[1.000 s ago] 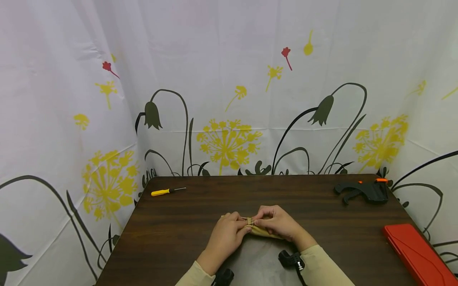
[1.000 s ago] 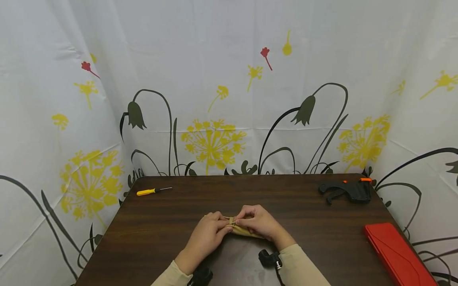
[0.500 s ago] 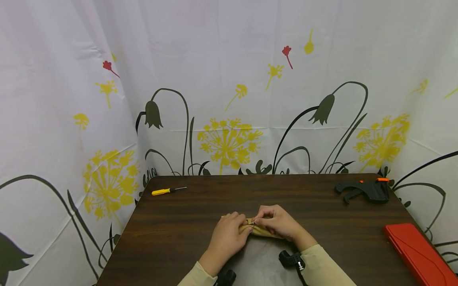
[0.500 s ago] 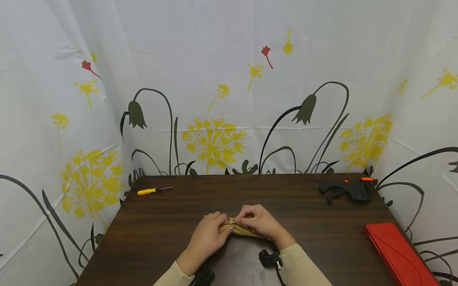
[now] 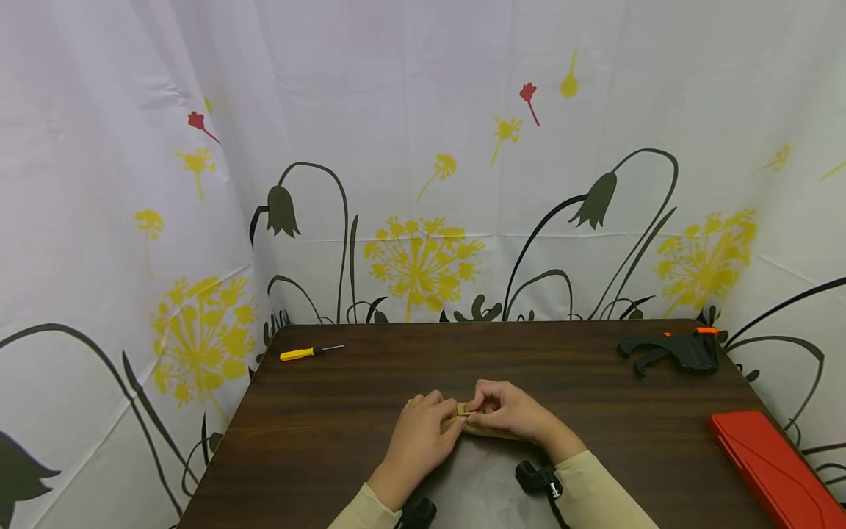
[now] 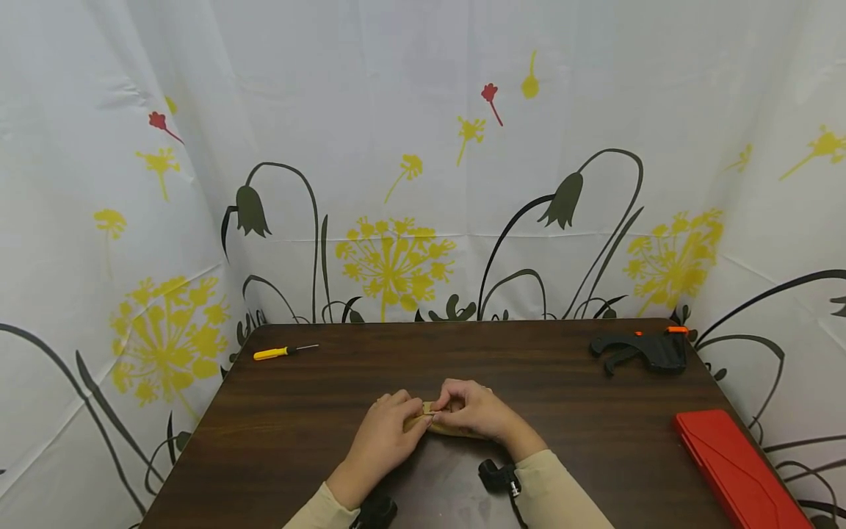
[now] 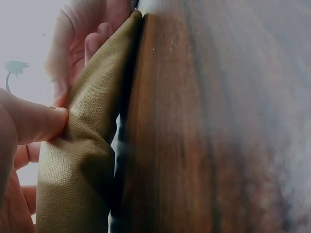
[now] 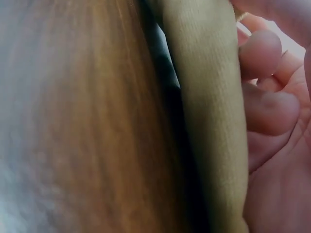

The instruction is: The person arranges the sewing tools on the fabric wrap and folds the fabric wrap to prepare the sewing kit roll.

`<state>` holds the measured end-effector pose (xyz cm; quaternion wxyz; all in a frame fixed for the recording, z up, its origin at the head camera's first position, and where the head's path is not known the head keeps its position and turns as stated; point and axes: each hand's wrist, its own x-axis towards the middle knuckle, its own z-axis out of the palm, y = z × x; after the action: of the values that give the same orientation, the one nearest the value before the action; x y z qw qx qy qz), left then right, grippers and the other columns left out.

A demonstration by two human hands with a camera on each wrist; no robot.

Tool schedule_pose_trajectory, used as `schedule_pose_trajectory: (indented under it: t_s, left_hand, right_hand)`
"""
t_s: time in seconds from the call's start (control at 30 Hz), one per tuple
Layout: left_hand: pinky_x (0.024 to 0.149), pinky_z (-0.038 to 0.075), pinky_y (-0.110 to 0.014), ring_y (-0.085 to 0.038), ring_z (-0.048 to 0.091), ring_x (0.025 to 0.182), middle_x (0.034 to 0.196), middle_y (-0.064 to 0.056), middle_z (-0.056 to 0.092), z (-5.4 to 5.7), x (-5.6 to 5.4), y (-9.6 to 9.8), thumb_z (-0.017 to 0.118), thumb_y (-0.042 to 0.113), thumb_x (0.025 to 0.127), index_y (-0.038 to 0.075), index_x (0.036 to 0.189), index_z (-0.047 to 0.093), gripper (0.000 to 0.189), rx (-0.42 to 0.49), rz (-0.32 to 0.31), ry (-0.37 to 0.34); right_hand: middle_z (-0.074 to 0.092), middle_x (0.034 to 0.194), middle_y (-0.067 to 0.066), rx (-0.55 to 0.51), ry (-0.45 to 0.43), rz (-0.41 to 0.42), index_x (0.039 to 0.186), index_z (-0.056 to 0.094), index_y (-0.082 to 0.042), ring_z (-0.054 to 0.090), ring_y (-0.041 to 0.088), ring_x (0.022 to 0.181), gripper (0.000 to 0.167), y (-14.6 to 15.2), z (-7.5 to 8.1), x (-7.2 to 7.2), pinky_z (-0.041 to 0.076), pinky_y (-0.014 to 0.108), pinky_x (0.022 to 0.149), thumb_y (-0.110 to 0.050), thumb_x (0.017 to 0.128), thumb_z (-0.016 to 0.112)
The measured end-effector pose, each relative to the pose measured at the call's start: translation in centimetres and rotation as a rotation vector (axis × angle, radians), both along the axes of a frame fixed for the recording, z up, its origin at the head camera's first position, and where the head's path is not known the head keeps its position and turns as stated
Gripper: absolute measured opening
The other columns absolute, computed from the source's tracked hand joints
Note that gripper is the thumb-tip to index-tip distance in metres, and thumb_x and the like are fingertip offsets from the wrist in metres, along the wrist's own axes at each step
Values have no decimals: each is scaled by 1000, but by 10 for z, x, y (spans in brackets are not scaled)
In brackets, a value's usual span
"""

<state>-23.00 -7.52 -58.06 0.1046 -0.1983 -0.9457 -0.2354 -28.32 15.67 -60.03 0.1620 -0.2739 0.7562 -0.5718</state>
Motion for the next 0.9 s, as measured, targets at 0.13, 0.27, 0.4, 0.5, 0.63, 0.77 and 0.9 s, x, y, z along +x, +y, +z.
schedule_pose_trajectory:
  t_s: [0.13,0.27,0.4,0.5,0.63,0.77,0.9]
  left_hand:
    - [76,39,-32,-8,41,75,88,11,59,0,-1,-1,79,35,99,28,86,66,20,-1,-14,9]
    - [75,40,-31,-8,42,76,90,10,62,1,-4,-4,80,30,99,26,88,69,16,10,-49,-2]
    - [77,45,-31,-9,51,82,94,9,67,5,-10,-10,78,26,101,25,92,73,10,22,-112,-69]
    - [92,55,-39,-13,62,93,100,8,72,12,-13,-15,75,25,103,22,96,75,7,28,-153,-131]
    - [115,51,-57,-19,70,108,107,7,75,16,-15,-17,72,29,105,18,101,76,12,62,-160,-203]
    - [123,44,-61,-25,72,119,113,4,77,15,-15,-18,73,27,104,19,105,77,9,86,-145,-245]
    - [121,46,-60,-25,71,117,114,0,77,13,-15,-20,77,26,102,18,112,75,13,76,-145,-224]
  right_hand:
    - [60,72,-7,121,116,-26,99,72,-24,49,-1,58,18,-3,0,0,40,17,53,-31,94,88]
    - [67,80,-6,113,125,-51,100,73,-24,49,1,58,18,-8,1,1,42,18,52,-24,92,89]
    - [75,89,-4,101,128,-84,98,76,-20,51,2,60,17,-12,1,1,43,18,52,-12,90,88]
    - [75,90,-1,98,140,-101,96,77,-18,52,2,62,17,-12,1,0,43,18,53,-7,88,88]
    - [71,90,1,89,178,-100,91,77,-18,55,2,66,17,-12,2,0,45,18,56,-6,88,88]
    - [68,88,4,95,224,-91,88,75,-20,54,2,70,20,-13,2,1,46,18,60,-5,88,87]
    - [66,90,8,98,259,-77,91,73,-20,53,2,70,18,-14,0,1,46,18,60,-8,92,87]
